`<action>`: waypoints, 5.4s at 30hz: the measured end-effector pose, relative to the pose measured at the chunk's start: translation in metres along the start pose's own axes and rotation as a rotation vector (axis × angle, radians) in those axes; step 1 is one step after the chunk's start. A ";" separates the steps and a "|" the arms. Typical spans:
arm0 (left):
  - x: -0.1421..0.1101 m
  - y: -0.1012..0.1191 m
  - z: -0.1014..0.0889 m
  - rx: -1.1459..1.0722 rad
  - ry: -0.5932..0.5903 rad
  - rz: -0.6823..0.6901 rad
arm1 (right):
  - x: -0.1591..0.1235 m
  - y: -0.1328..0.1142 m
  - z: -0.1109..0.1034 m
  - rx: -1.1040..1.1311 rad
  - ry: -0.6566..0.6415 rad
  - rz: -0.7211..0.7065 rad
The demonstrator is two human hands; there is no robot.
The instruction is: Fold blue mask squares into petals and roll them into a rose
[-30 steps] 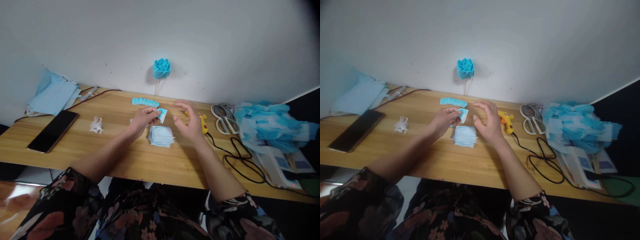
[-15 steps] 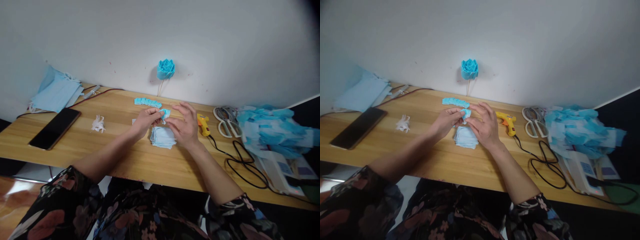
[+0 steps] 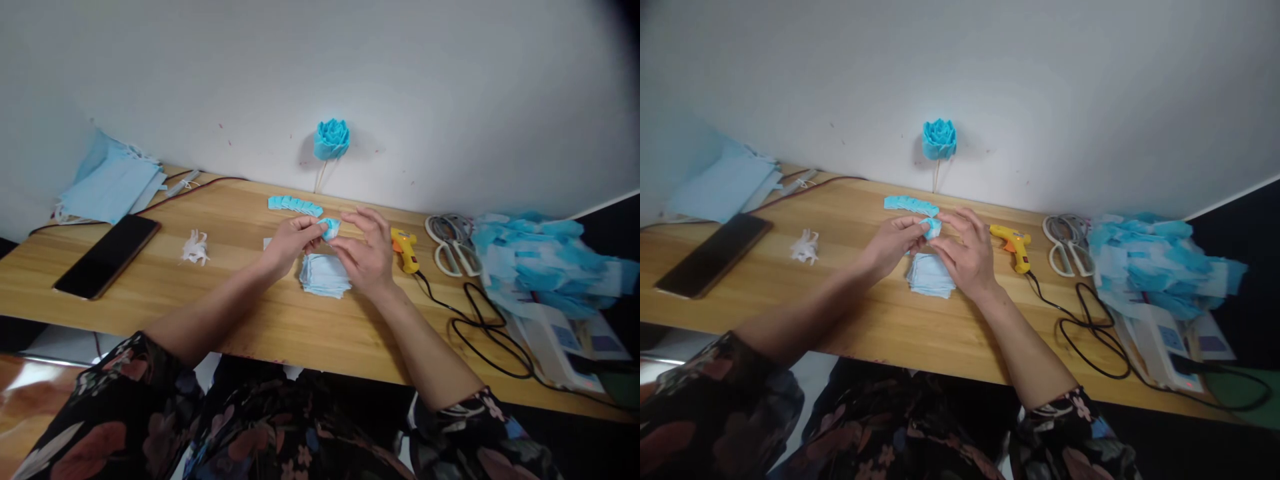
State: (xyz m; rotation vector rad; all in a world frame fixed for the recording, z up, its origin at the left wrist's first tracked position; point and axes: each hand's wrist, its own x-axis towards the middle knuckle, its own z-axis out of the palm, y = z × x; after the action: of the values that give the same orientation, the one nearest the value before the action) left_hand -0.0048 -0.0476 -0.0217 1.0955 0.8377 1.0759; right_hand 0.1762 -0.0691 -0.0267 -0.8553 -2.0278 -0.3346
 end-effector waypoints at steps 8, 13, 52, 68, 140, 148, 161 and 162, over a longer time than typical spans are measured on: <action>0.000 0.001 0.001 -0.028 0.018 -0.015 | 0.001 -0.003 0.001 0.090 0.024 0.091; -0.002 0.002 0.003 0.003 0.028 -0.010 | 0.000 -0.006 0.003 0.170 0.036 0.188; -0.002 -0.001 0.003 0.039 0.009 0.012 | 0.002 0.000 0.000 0.156 -0.040 0.168; -0.004 0.003 0.006 0.038 0.027 0.002 | -0.005 -0.008 0.011 0.493 0.037 0.593; -0.006 0.004 0.005 0.394 -0.112 0.132 | 0.002 0.003 0.002 0.861 -0.225 0.852; -0.004 0.009 -0.002 0.387 -0.260 0.117 | 0.001 0.015 -0.002 0.818 -0.190 0.842; -0.003 0.006 -0.001 0.251 -0.137 0.033 | 0.007 0.007 -0.005 0.878 -0.140 0.911; -0.004 0.005 0.000 0.245 -0.139 0.029 | 0.007 0.007 -0.005 0.881 -0.140 0.912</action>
State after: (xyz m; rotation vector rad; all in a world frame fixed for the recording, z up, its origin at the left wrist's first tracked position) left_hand -0.0076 -0.0505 -0.0165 1.3755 0.8599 0.9256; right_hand 0.1814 -0.0632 -0.0185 -1.0922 -1.4365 1.0601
